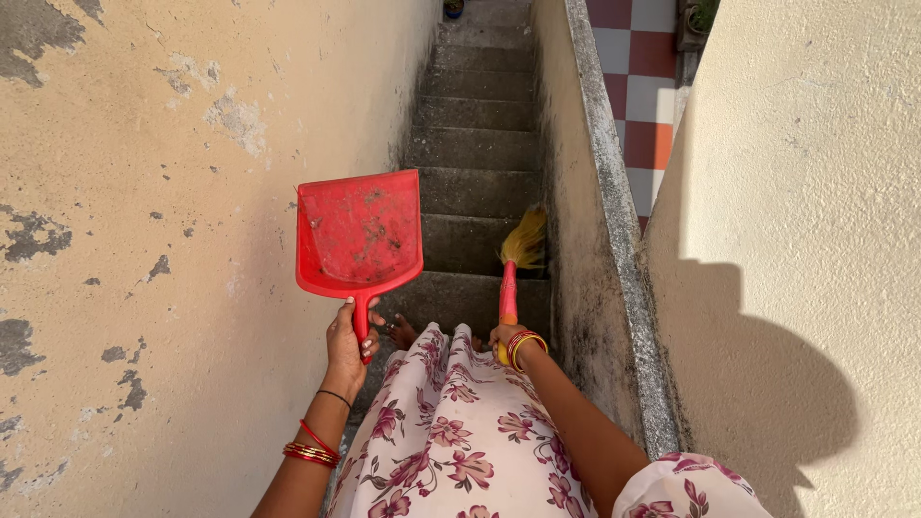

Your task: The person sweeps debris from concrete stairs into a red dustpan using a broom.

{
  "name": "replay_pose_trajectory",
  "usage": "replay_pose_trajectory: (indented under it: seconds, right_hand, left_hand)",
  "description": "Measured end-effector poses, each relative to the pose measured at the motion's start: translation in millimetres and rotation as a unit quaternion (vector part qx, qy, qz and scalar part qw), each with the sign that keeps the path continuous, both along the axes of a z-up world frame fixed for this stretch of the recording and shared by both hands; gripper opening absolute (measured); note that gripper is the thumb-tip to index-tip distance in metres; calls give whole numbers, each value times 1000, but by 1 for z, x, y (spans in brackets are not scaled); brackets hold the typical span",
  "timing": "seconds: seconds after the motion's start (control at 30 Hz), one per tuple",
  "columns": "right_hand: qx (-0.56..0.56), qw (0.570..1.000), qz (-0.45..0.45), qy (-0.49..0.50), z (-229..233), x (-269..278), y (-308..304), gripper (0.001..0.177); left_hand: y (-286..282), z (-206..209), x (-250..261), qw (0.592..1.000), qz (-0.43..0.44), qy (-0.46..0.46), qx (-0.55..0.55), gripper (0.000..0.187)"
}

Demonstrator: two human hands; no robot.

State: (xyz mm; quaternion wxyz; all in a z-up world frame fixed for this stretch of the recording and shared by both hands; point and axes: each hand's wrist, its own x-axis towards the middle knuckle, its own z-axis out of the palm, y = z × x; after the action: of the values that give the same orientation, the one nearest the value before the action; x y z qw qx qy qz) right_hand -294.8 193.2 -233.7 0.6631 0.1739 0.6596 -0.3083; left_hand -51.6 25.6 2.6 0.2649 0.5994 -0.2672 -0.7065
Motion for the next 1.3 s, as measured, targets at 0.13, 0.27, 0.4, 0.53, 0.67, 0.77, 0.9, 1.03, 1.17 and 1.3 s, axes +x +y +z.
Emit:
replay_pose_trajectory:
  seconds: [0.13,0.27,0.4,0.53,0.67,0.77,0.9,1.03,1.17,1.3]
  right_hand:
    - [14,996,68,-56,-6,-27,-12,13]
    - [-27,992,120,23,0,-49,-26,15]
    - [-14,982,130,135,22,-61,-34,34]
    - [-43,965,170,197,37,-74,-40,55]
    - [-31,942,220,251,38,-91,-59,64]
    - [-10,891,332,311,24,-114,-67,55]
    - [17,764,499,410,-4,-134,-81,49]
    - [51,777,505,373,-17,-146,-104,62]
    - [39,698,594,398,-32,-153,-134,59]
    - [31,683,599,416,-30,-151,-150,61]
  left_hand:
    - [-3,-4,5,1000,10,4,20,47]
    - [-11,-12,4,1000,0,17,17,48]
    - [-24,-19,-2,1000,3,19,20,48]
    - [-42,-29,-9,1000,-2,29,5,50]
    - [-63,-47,-14,999,1,54,1,49]
    - [-77,-63,-17,998,2,65,-4,50]
    - [-99,-83,-18,997,-21,69,-11,49]
    - [-134,-105,-24,997,-26,77,-12,49]
    - [-170,-120,-28,995,-39,91,-18,47]
    - [-205,-131,-27,993,-65,88,-40,50]
